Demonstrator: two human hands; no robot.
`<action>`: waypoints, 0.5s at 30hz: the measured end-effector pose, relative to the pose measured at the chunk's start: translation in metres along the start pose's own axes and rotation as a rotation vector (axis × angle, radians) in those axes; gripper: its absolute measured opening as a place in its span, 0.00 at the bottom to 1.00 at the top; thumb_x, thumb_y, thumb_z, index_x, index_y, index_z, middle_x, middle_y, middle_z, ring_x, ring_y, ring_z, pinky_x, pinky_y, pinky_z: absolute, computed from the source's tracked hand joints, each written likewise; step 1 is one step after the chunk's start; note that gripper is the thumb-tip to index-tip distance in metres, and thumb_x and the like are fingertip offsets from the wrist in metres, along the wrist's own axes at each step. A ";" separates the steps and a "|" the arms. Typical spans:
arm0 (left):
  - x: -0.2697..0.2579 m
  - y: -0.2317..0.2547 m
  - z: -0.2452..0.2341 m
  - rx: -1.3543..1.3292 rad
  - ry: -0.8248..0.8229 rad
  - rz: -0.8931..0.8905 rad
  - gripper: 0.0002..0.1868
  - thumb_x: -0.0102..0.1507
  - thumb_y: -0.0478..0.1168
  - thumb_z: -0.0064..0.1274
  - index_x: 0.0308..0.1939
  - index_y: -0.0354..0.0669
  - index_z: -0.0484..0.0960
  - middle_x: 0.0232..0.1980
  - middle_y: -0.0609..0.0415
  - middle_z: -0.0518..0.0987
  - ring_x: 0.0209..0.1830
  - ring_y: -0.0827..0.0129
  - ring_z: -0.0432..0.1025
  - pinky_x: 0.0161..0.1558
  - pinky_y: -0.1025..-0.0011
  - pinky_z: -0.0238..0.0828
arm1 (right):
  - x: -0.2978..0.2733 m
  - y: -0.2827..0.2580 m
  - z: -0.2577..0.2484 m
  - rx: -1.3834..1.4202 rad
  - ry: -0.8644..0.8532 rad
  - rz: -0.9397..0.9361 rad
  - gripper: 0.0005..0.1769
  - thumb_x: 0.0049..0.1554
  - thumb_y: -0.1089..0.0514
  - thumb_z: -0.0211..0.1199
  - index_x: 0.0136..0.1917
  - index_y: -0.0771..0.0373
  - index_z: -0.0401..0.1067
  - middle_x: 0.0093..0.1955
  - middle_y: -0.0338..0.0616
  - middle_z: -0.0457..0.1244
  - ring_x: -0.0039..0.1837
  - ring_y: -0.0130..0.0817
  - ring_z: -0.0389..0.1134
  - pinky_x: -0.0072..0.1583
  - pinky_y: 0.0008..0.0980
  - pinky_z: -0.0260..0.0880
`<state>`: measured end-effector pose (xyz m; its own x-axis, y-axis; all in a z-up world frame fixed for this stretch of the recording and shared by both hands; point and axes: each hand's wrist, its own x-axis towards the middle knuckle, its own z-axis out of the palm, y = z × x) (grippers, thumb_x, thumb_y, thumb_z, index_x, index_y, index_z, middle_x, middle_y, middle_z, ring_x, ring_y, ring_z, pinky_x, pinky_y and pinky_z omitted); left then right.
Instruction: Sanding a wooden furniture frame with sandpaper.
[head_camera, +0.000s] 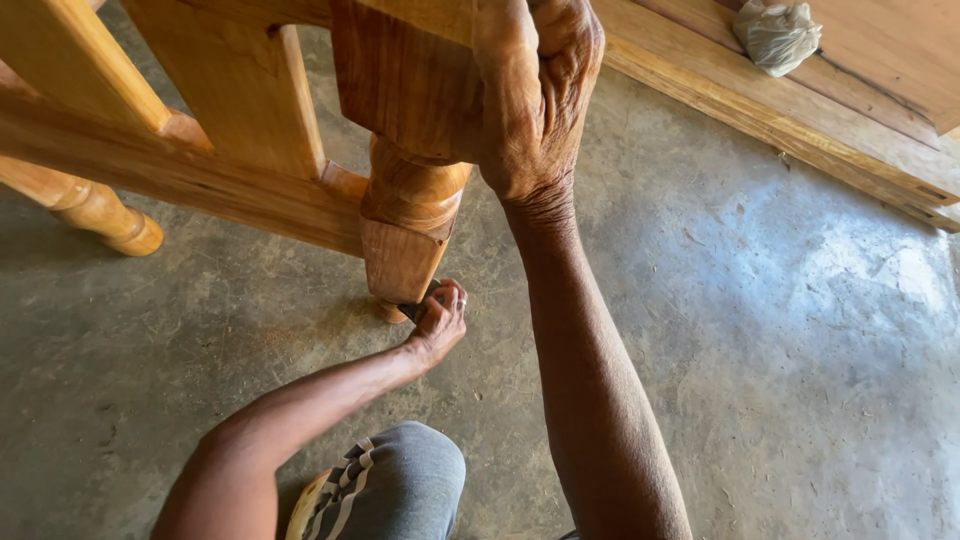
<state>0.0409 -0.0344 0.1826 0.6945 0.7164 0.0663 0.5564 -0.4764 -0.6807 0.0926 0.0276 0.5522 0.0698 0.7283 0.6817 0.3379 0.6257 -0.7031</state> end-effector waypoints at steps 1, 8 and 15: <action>0.004 0.002 0.003 -0.001 -0.001 -0.003 0.15 0.61 0.39 0.53 0.46 0.32 0.87 0.59 0.28 0.76 0.41 0.54 0.68 0.22 0.67 0.60 | -0.001 0.004 -0.004 0.001 -0.003 -0.001 0.16 0.67 0.51 0.55 0.56 0.67 0.71 0.53 0.52 0.65 0.53 0.48 0.63 0.61 0.42 0.60; 0.001 0.014 0.011 0.000 -0.098 -0.097 0.17 0.62 0.39 0.51 0.49 0.31 0.86 0.56 0.29 0.76 0.40 0.52 0.68 0.22 0.64 0.58 | 0.001 -0.007 -0.001 -0.143 0.055 -0.426 0.11 0.72 0.55 0.51 0.57 0.66 0.67 0.48 0.45 0.59 0.53 0.37 0.58 0.58 0.36 0.58; 0.063 0.039 0.072 -0.049 -0.173 -0.195 0.21 0.59 0.42 0.49 0.52 0.36 0.85 0.60 0.32 0.75 0.53 0.42 0.73 0.27 0.54 0.74 | 0.001 0.003 -0.003 -0.159 0.050 -0.528 0.17 0.75 0.50 0.46 0.55 0.65 0.68 0.48 0.46 0.61 0.52 0.34 0.60 0.60 0.35 0.60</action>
<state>0.0735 0.0284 0.1073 0.4863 0.8715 0.0642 0.6962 -0.3420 -0.6312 0.0966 0.0298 0.5515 -0.1046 0.3102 0.9449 0.4766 0.8495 -0.2261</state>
